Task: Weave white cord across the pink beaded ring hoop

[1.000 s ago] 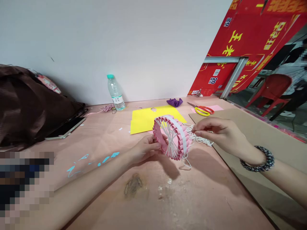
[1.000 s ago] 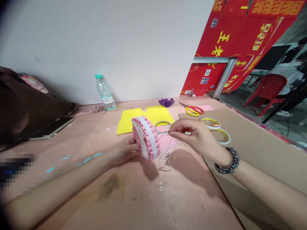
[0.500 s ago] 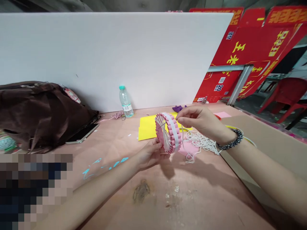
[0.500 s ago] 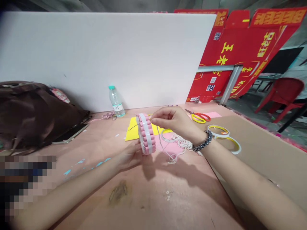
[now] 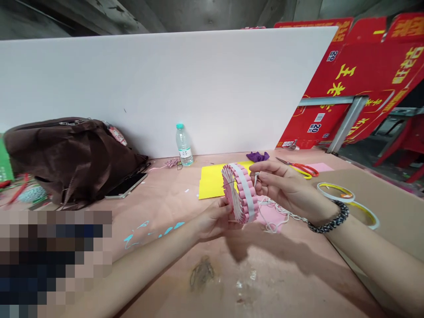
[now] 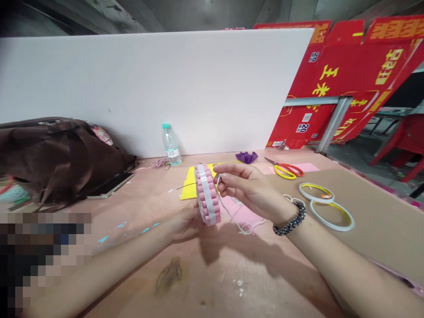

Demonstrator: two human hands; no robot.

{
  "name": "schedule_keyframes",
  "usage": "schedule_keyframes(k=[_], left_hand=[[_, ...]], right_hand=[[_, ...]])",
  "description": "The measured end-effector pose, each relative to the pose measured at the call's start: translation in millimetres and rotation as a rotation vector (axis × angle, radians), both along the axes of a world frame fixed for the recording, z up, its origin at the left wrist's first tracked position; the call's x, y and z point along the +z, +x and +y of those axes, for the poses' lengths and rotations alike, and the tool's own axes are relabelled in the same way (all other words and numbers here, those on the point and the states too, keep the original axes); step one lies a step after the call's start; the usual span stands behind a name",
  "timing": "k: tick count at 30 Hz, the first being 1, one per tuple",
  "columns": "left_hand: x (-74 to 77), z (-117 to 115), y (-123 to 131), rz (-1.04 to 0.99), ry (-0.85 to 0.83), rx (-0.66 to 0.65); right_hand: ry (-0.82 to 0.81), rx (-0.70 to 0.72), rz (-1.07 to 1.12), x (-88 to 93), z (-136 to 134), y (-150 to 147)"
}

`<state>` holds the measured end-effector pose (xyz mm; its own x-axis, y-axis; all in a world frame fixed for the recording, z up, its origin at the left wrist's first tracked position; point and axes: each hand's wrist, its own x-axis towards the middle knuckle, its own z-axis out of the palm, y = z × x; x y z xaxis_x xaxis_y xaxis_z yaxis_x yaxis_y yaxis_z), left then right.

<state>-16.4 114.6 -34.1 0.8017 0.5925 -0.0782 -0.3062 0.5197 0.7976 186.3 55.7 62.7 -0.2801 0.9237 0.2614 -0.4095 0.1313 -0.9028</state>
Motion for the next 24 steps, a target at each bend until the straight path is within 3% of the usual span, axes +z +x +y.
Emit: schedule_keyframes(k=[6,14,24], left_hand=[[2.9,-2.8,2.0,-0.024,0.016,-0.004],[2.2,-3.1,3.3,0.026,0.013,0.072],[4.6,-0.3,5.0,0.054,0.067,0.238]], right_hand=[[-0.062,-0.022,-0.001,-1.2,-4.1,-6.2],[-0.013,-0.065,-0.133,2.2,-9.9,-14.3],[0.248,-0.365,-0.45,1.5,-15.2,-18.6]])
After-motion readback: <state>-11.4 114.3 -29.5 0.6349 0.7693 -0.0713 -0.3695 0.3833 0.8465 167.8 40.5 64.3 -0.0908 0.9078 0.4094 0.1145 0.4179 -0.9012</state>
